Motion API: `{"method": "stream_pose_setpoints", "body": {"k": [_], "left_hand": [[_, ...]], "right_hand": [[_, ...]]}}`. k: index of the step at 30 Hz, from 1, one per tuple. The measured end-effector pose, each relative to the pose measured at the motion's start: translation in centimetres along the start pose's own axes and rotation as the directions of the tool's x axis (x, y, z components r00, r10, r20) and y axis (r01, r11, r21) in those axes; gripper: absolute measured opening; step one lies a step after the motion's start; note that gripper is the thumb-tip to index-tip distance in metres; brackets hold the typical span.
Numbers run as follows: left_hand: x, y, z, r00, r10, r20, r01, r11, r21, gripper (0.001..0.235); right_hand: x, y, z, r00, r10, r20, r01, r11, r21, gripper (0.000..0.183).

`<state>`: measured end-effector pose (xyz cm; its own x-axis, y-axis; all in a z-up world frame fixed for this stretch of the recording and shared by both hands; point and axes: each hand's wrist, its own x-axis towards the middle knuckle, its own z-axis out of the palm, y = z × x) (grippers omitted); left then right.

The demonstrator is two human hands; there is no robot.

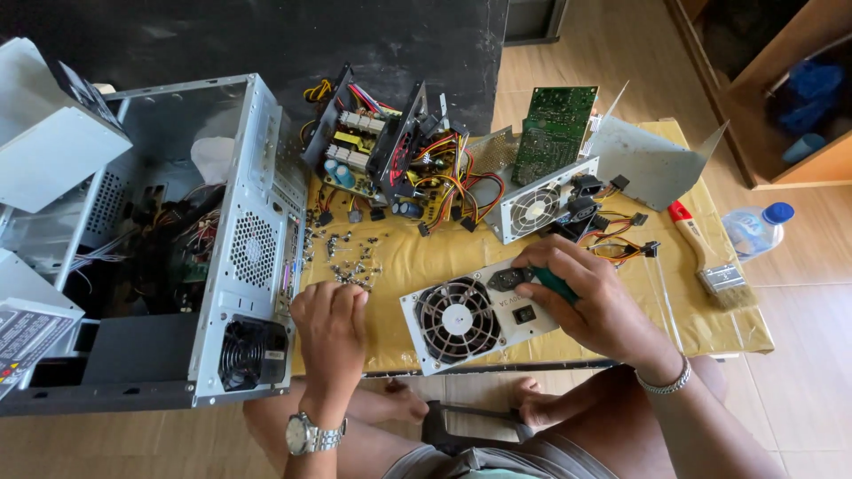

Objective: The person disassembles a computer power supply unit using a screwdriver, removes the metal casing, and cleans the exterior with a brush. They then reassemble the unit by screwing the casing back on.

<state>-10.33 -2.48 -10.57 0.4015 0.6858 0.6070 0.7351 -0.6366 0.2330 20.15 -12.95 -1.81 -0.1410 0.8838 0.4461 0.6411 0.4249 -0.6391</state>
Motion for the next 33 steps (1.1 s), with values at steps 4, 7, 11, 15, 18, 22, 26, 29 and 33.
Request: {"method": "stream_pose_setpoints", "body": {"k": [4, 7, 11, 15, 18, 22, 26, 29, 33], "left_hand": [[-1.4, -1.0, 2.1, 0.999, -0.019, -0.047, 0.023, 0.997, 0.079, 0.014], [-2.1, -1.6, 3.3, 0.997, -0.076, 0.007, 0.075, 0.992, 0.104, 0.016], [-2.3, -1.9, 3.9, 0.997, -0.081, -0.007, 0.081, 0.995, 0.051, 0.019], [-2.8, -2.2, 4.0, 0.995, -0.086, -0.058, 0.091, 0.991, 0.097, 0.007], [-2.7, -1.7, 3.4, 0.986, -0.163, -0.030, 0.164, 0.986, 0.036, 0.011], [-1.7, -0.1, 1.2, 0.955, -0.164, -0.249, 0.104, 0.965, -0.240, 0.017], [-0.9, 4.3, -2.0, 0.949, -0.259, -0.182, 0.088, 0.767, -0.635, 0.021], [1.6, 8.6, -5.5, 0.994, 0.000, -0.113, -0.077, 0.736, -0.673, 0.060], [3.9, 11.0, -5.7, 0.953, 0.293, 0.074, -0.256, 0.914, -0.314, 0.089]], "right_hand": [[-0.1, 0.3, 0.3, 1.000, -0.027, -0.011, 0.027, 0.999, -0.022, 0.025], [-0.2, 0.3, 0.3, 1.000, -0.027, -0.008, 0.027, 0.999, -0.031, 0.026], [0.0, 0.3, 0.2, 0.999, -0.050, -0.013, 0.049, 0.995, -0.090, 0.026], [0.2, -0.2, -0.1, 0.992, -0.121, -0.041, 0.117, 0.988, -0.099, 0.020], [-0.1, -0.5, -0.3, 0.998, -0.062, 0.009, 0.062, 0.983, -0.171, 0.027], [-0.5, -0.4, -0.5, 0.998, -0.066, -0.005, 0.063, 0.966, -0.252, 0.030], [0.2, -1.1, -1.0, 0.994, -0.106, 0.041, 0.114, 0.928, -0.354, 0.032], [0.5, -1.7, -1.1, 0.978, -0.192, 0.078, 0.206, 0.870, -0.447, 0.030], [0.2, -1.8, -1.2, 0.982, -0.150, 0.116, 0.188, 0.835, -0.517, 0.031]]}}
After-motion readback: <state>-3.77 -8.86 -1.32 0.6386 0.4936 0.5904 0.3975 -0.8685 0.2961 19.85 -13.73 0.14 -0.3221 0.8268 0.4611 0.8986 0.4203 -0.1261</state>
